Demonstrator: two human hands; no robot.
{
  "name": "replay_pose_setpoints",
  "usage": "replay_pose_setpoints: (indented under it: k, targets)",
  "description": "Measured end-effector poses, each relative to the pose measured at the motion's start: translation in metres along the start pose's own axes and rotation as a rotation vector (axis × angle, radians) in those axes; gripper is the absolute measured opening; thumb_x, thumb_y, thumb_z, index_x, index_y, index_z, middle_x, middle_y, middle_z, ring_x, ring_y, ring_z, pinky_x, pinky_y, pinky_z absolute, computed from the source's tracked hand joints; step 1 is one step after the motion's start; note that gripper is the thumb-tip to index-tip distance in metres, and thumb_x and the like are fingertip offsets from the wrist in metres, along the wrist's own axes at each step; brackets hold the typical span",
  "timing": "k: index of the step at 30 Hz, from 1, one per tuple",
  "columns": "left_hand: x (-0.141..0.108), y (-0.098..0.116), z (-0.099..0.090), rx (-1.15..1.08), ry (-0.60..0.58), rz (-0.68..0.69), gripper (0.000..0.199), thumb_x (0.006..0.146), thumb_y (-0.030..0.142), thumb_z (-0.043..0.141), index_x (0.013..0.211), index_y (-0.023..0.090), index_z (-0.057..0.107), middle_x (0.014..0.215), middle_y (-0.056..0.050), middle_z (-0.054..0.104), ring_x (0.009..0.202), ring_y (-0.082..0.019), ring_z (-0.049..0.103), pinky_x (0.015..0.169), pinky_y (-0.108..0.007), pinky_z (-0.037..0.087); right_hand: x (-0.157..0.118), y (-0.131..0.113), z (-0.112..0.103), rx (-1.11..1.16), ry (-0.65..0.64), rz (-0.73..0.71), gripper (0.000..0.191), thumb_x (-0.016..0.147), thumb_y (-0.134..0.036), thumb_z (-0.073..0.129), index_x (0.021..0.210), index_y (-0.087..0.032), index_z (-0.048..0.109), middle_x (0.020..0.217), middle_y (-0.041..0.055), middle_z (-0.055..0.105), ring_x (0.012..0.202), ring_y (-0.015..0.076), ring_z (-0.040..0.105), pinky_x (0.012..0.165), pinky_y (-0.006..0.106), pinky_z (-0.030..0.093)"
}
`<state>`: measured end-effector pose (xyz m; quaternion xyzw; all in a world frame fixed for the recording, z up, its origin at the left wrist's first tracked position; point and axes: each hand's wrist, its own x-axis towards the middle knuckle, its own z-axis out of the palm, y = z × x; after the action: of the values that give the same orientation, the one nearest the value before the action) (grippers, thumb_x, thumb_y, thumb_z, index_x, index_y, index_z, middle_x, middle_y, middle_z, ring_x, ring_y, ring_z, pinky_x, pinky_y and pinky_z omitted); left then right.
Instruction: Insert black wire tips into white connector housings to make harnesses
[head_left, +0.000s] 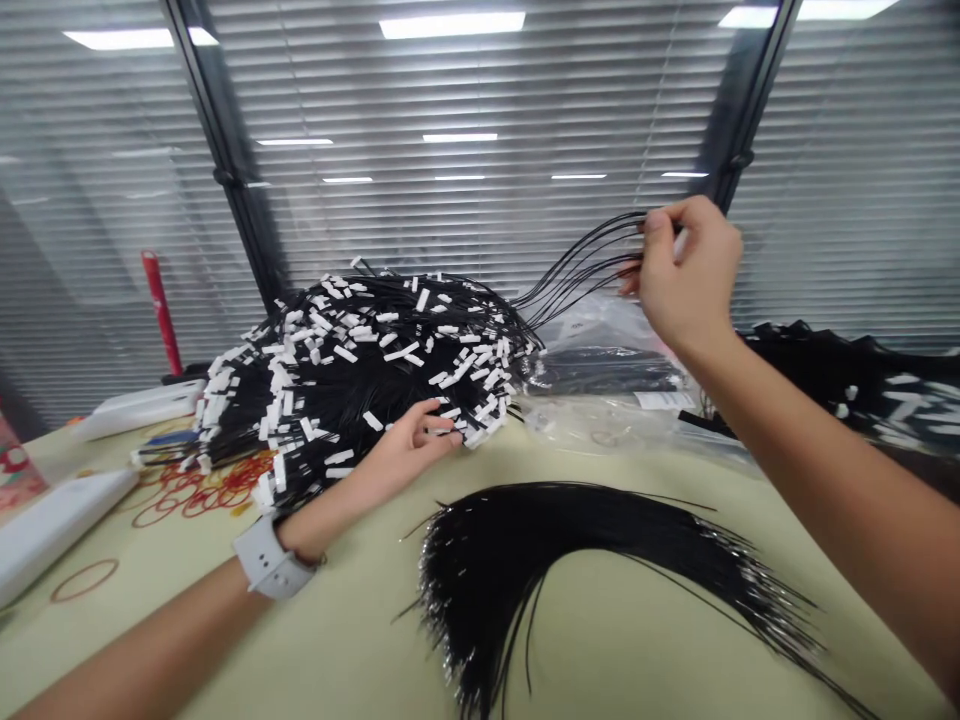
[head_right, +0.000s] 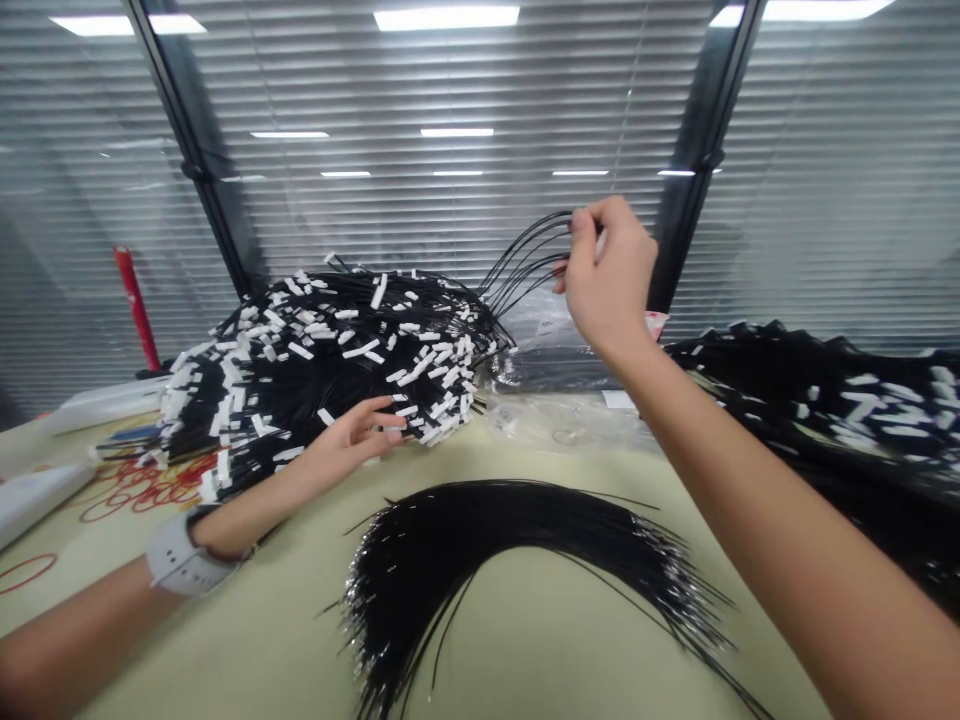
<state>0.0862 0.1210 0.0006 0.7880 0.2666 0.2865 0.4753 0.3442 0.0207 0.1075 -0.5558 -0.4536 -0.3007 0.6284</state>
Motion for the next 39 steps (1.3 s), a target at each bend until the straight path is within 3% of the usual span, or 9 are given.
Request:
replay_pose_setpoints:
  k: [5,11,21,24,26,29,31,34,39]
  targets:
    - [0.008,0.025,0.003,-0.237,0.086,-0.020,0.059,0.081,0.045,0.051,0.127,0.018,0.025,0.123,-0.017,0.049,0.096,-0.021,0.060,0.082,-0.034,0.050,-0.025,-0.004,-0.031,-0.058,-0.048,-0.051,0.021,0.086,-0.038,0.039,0.084,-0.021,0.051,0.054,-0.0010,0.047,0.049,0.0133,0.057,0.043,0.022,0.038]
    - [-0.010,0.028,0.007,-0.260,0.094,-0.094,0.037,0.079,0.041,0.055,0.110,0.022,0.047,0.106,-0.008,0.062,0.079,-0.014,0.065,0.066,-0.022,0.052,-0.055,-0.004,-0.058,-0.307,-0.452,-0.086,0.016,0.084,-0.032,0.043,0.083,-0.020,0.053,0.055,0.0001,0.058,0.044,0.0130,0.054,0.058,0.027,0.043]
    - [-0.013,-0.019,0.007,-0.095,-0.016,-0.195,0.012,0.070,0.023,0.067,0.065,0.013,0.060,0.060,0.001,0.061,0.056,-0.010,0.060,0.052,-0.018,0.042,-0.090,0.086,-0.055,-0.403,-1.002,-0.006,0.026,0.077,-0.035,0.049,0.084,-0.012,0.059,0.066,0.0090,0.059,0.057,0.0210,0.057,0.058,0.035,0.044]
    - [-0.016,-0.021,0.011,-0.096,-0.044,-0.221,0.022,0.071,0.026,0.066,0.055,0.013,0.057,0.055,0.001,0.059,0.053,-0.010,0.057,0.050,-0.019,0.041,-0.106,0.059,-0.040,-0.402,-0.972,-0.160,0.035,0.078,-0.032,0.048,0.103,-0.008,0.056,0.100,0.0211,0.052,0.090,0.0318,0.051,0.078,0.049,0.036]
    - [-0.021,-0.018,0.012,-0.134,-0.051,-0.252,0.021,0.074,0.032,0.062,0.064,0.014,0.060,0.067,-0.001,0.063,0.060,-0.011,0.060,0.057,-0.020,0.045,-0.118,0.021,-0.031,-0.324,-1.011,-0.259,0.033,0.085,-0.028,0.038,0.106,-0.009,0.054,0.105,0.0190,0.050,0.096,0.0273,0.048,0.084,0.044,0.035]
    - [-0.028,-0.013,0.009,-0.214,-0.056,-0.313,0.026,0.079,0.040,0.054,0.084,0.016,0.062,0.081,-0.002,0.064,0.073,-0.012,0.061,0.071,-0.022,0.047,-0.137,-0.041,-0.019,-0.059,-1.282,-0.430,0.019,0.086,-0.028,0.042,0.087,-0.022,0.060,0.085,0.0013,0.057,0.079,0.0105,0.053,0.074,0.021,0.041]
    - [-0.031,-0.012,0.006,-0.252,-0.055,-0.354,0.028,0.080,0.041,0.052,0.086,0.016,0.062,0.078,-0.001,0.062,0.074,-0.011,0.059,0.072,-0.021,0.047,-0.150,-0.068,-0.013,0.191,-1.524,-0.545,0.015,0.086,-0.022,0.045,0.085,-0.020,0.060,0.083,-0.0009,0.058,0.077,0.0092,0.051,0.072,0.019,0.040]
    - [-0.031,-0.015,0.002,-0.300,-0.049,-0.410,0.021,0.078,0.036,0.056,0.083,0.017,0.062,0.076,0.001,0.060,0.071,-0.008,0.056,0.071,-0.017,0.047,-0.164,-0.081,-0.007,0.250,-1.643,-0.680,0.014,0.082,-0.024,0.052,0.073,-0.015,0.058,0.074,0.0005,0.056,0.076,0.0123,0.047,0.069,0.024,0.038]
    - [-0.031,-0.017,-0.001,-0.351,-0.086,-0.464,0.016,0.075,0.029,0.062,0.085,0.017,0.063,0.083,0.001,0.061,0.076,-0.008,0.058,0.080,-0.019,0.045,-0.171,-0.071,-0.008,0.234,-1.645,-0.657,0.007,0.080,-0.010,0.049,0.077,-0.013,0.055,0.077,0.0020,0.052,0.074,0.0122,0.041,0.065,0.023,0.035]
